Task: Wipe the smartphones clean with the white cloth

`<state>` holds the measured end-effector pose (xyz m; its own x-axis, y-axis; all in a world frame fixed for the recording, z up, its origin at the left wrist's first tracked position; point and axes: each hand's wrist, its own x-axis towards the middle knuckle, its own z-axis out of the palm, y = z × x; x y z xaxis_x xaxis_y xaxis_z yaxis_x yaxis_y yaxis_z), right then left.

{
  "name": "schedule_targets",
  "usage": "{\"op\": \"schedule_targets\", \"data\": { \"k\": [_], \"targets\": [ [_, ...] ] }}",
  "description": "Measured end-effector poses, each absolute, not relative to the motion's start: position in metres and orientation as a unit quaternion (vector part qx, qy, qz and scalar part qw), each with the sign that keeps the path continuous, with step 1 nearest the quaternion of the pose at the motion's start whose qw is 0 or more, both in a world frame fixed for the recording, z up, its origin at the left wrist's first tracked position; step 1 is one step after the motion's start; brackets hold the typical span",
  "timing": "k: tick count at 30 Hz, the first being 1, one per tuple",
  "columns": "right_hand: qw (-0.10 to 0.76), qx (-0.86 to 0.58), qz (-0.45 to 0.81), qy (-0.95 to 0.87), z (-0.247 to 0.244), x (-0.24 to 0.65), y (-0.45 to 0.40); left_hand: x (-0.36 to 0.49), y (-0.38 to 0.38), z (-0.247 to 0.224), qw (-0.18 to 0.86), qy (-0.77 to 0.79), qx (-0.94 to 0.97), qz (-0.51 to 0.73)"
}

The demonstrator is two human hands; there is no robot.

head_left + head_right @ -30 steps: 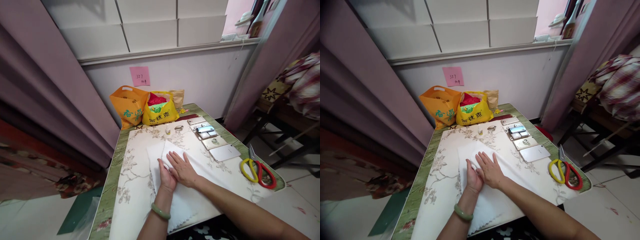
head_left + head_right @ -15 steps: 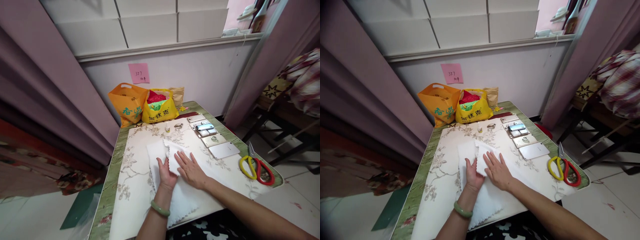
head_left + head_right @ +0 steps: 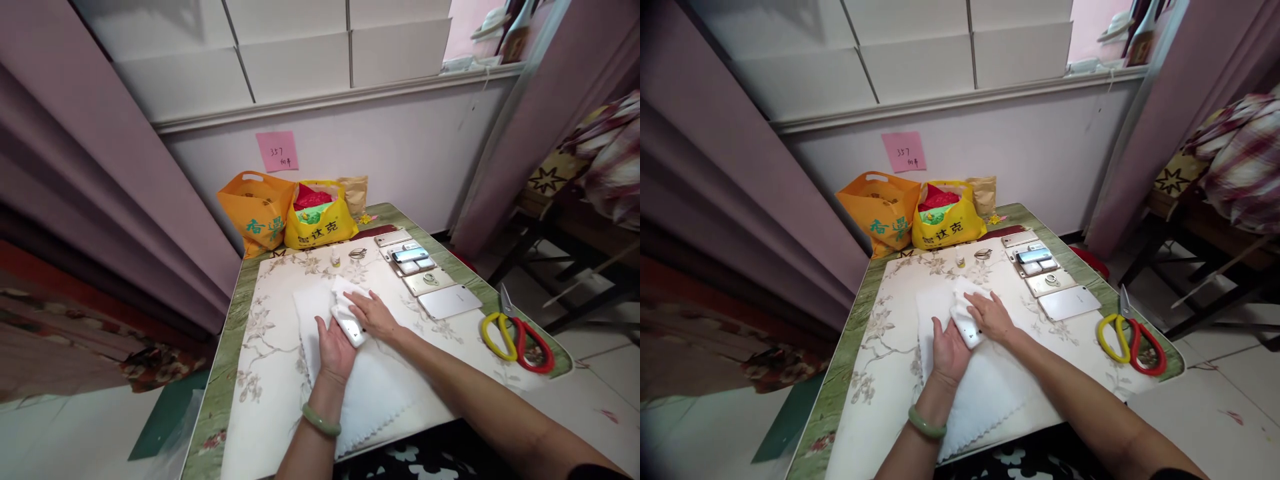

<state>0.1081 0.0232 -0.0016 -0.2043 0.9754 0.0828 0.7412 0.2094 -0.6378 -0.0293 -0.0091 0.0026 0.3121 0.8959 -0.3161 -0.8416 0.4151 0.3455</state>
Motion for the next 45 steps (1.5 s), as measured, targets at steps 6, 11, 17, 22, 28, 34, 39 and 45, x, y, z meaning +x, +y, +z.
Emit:
{"op": "schedule_targets", "data": {
  "k": [6, 11, 17, 22, 28, 34, 39, 45],
  "targets": [
    [0.413, -0.550, 0.385, -0.615, 0.053, 0.138, 0.019, -0.031, -0.010, -0.001, 0.799, 0.264, 0.058, 0.537],
    [0.364, -0.546, 0.413, -0.632, 0.083, 0.136, 0.019, -0.031, -0.010, 0.001, 0.808, 0.249, 0.044, 0.532],
    [0.455, -0.566, 0.436, -0.531, 0.066, 0.101, 0.034, -0.030, -0.009, 0.005, 0.798, 0.269, 0.009, 0.540],
    [0.539, -0.554, 0.414, -0.480, 0.077, 0.112, 0.039, -0.029, -0.010, 0.013, 0.794, 0.274, -0.004, 0.542],
    [0.433, -0.513, 0.265, -0.693, 0.053, 0.102, 0.012, -0.031, -0.010, 0.010, 0.785, 0.293, -0.013, 0.546],
    [0.210, -0.578, 0.201, -0.762, 0.001, 0.070, 0.031, -0.030, -0.006, 0.011, 0.825, 0.222, 0.026, 0.519],
    [0.147, -0.572, 0.116, -0.799, -0.006, 0.094, 0.033, -0.029, -0.007, 0.014, 0.831, 0.197, 0.025, 0.520],
    [0.143, -0.503, 0.050, -0.851, -0.005, 0.109, -0.021, -0.034, -0.010, 0.007, 0.813, 0.287, 0.012, 0.507]
  ]
}}
